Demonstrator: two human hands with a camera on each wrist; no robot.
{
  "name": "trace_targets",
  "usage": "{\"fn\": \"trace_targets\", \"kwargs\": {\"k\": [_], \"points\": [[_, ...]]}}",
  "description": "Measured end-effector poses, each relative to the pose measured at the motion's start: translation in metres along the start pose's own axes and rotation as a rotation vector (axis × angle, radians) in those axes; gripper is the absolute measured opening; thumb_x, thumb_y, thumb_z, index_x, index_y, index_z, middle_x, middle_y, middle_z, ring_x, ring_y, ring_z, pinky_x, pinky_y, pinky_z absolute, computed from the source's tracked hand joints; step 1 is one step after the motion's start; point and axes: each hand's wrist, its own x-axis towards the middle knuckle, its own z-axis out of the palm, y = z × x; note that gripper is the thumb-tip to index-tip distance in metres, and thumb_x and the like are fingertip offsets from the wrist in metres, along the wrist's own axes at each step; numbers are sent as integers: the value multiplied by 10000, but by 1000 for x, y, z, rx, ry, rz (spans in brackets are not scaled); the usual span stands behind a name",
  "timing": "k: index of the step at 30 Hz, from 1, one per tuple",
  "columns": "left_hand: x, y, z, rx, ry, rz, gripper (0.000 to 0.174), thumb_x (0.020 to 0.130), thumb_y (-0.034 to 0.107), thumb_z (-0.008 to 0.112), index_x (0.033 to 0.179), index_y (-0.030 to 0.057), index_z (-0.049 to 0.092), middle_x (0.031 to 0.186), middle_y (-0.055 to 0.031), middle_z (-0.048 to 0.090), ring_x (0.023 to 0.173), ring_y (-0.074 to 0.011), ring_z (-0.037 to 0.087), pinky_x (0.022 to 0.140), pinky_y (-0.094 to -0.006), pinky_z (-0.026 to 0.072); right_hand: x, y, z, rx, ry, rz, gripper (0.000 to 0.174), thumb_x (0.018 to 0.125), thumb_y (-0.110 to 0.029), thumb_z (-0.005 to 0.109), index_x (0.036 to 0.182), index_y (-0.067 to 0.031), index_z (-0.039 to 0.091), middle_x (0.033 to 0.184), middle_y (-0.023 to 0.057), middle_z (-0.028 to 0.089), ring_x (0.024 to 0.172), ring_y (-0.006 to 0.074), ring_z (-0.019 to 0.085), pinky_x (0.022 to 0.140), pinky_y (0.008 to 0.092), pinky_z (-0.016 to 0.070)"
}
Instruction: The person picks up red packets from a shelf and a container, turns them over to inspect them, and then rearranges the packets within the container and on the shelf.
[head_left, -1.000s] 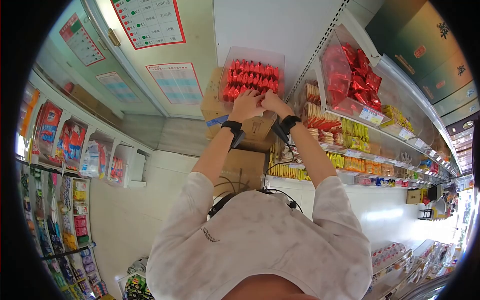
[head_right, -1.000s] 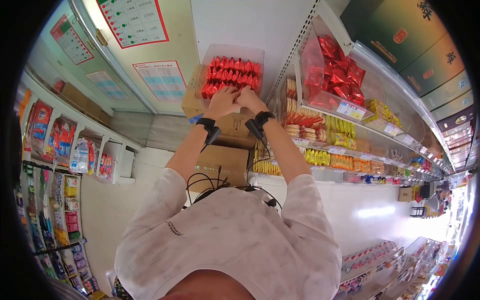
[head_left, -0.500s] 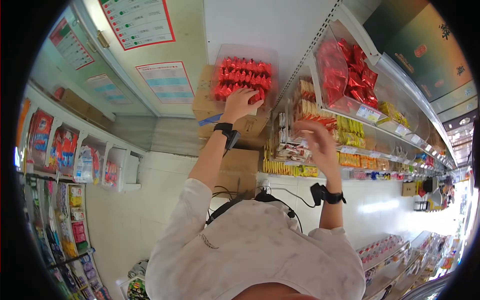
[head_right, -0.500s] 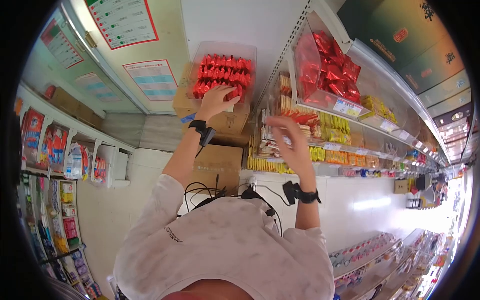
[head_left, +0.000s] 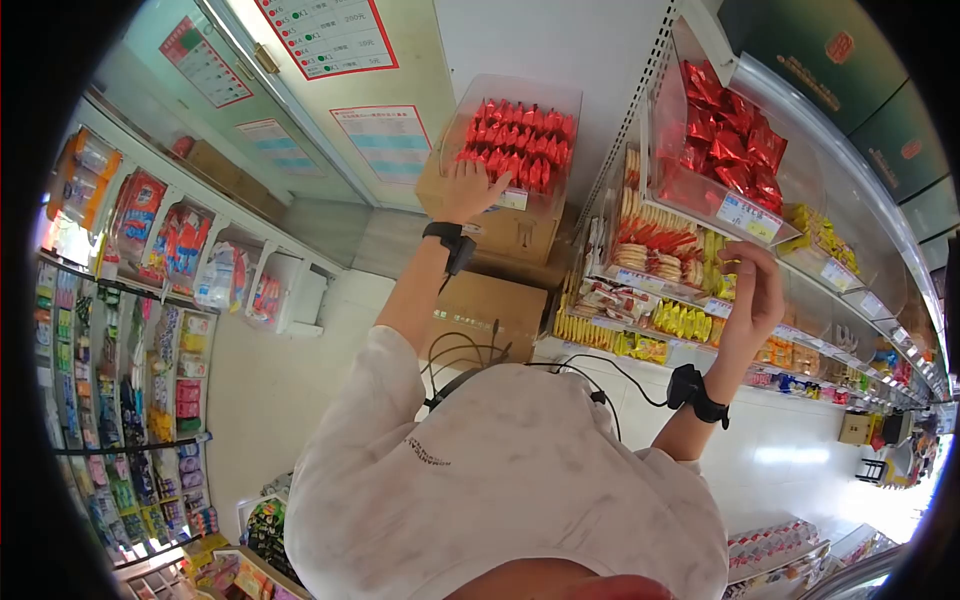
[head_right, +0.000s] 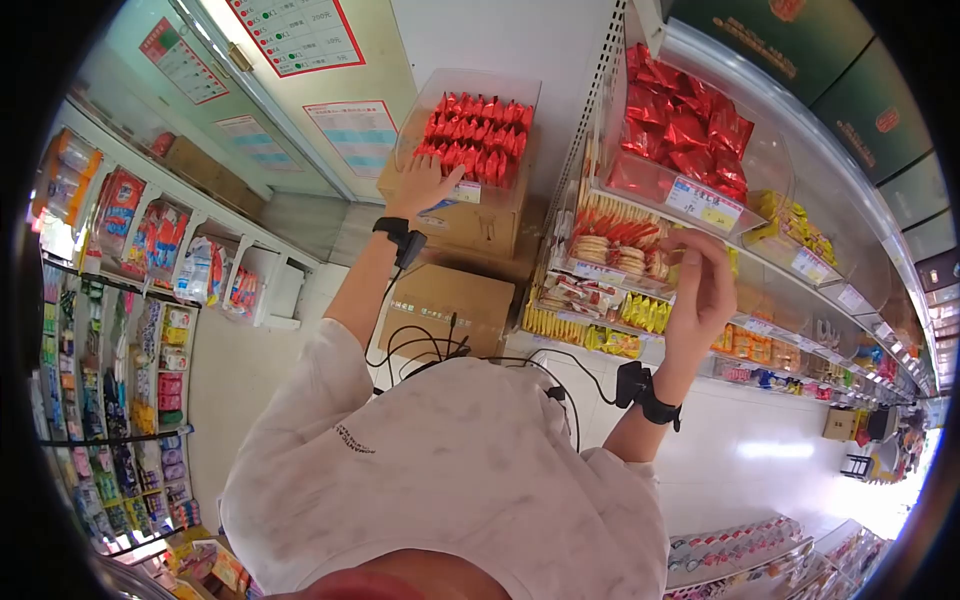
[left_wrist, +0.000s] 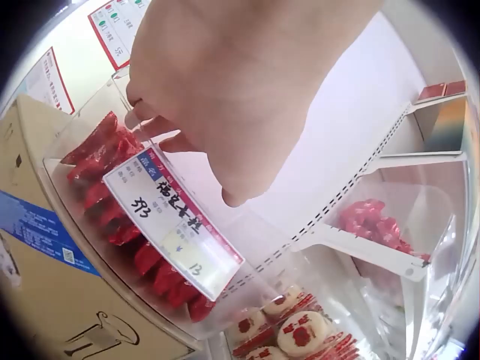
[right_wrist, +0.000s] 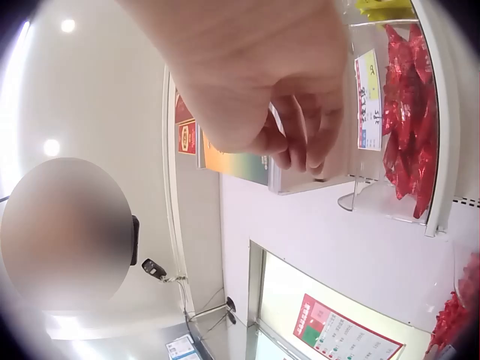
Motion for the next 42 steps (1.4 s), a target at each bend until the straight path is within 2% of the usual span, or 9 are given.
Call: {"fn": "trace_targets", "kwargs": {"k": [5,14,17,21,29,35,38,41,42], "points": [[-3,10,-14,-198,250,167,807,989,600,499,1391,-100,516,1415,-334,528,1372,-433,464,1203,-488,280,-3,14,-25,7,12,29,169,1042,-22,505,1116,26,649,1083,106,693,936,153,653,793,285,509],[12,26,-14,-245,-120,-63,859,978,611,512,1437,-113,460,1307,-314,603,1267,-435,550,1139,-464,379,-14,36,-67,20,81,87,162,1048,-27,503,1108,14,648,1077,97,681,910,161,652,778,285,500],[7,46,-26,-222,98,114,908,964,638,512,1463,-116,429,1272,-321,611,1217,-418,589,1122,-444,398,-18,41,-82,7,111,109,164,1049,-32,504,1102,17,650,1077,98,681,896,153,647,776,285,501],[6,69,-35,-351,-224,-48,899,981,594,528,1535,-85,330,1386,-310,552,1357,-432,479,1187,-465,328,-22,49,-98,-1,127,121,161,1049,-40,509,1099,21,650,1063,97,687,884,147,648,775,284,500],[6,84,-18,-264,104,207,948,1001,614,471,1547,-126,242,1235,-274,665,1294,-376,568,1244,-449,244,-26,58,-110,34,148,157,150,1044,-37,519,1085,21,652,1039,92,694,867,140,652,775,278,496],[1,109,-37,-398,-227,17,937,1007,611,471,1537,-134,263,1207,-283,670,1310,-355,564,1253,-453,219,-24,56,-104,56,87,168,143,1039,-20,514,1087,22,642,1015,82,682,871,139,636,771,278,489],[1,101,-27,-409,-235,37,918,1006,612,473,1542,-110,286,1244,-285,656,1322,-396,546,1252,-458,218,-18,45,-100,93,62,121,136,1032,-4,514,1079,25,638,997,77,672,872,135,619,770,276,486],[0,106,-12,-359,50,176,913,1000,649,444,1555,-63,306,1303,-304,624,1340,-454,512,1250,-461,222,3,24,-95,79,23,68,131,1026,9,510,1072,31,631,996,81,671,869,135,608,783,274,488],[0,113,-17,-378,41,199,873,1008,631,452,1563,-29,316,1366,-316,585,1348,-508,483,1209,-484,298,8,22,-96,28,19,65,123,1021,11,517,1068,33,628,995,86,670,881,147,625,795,282,501]]}}
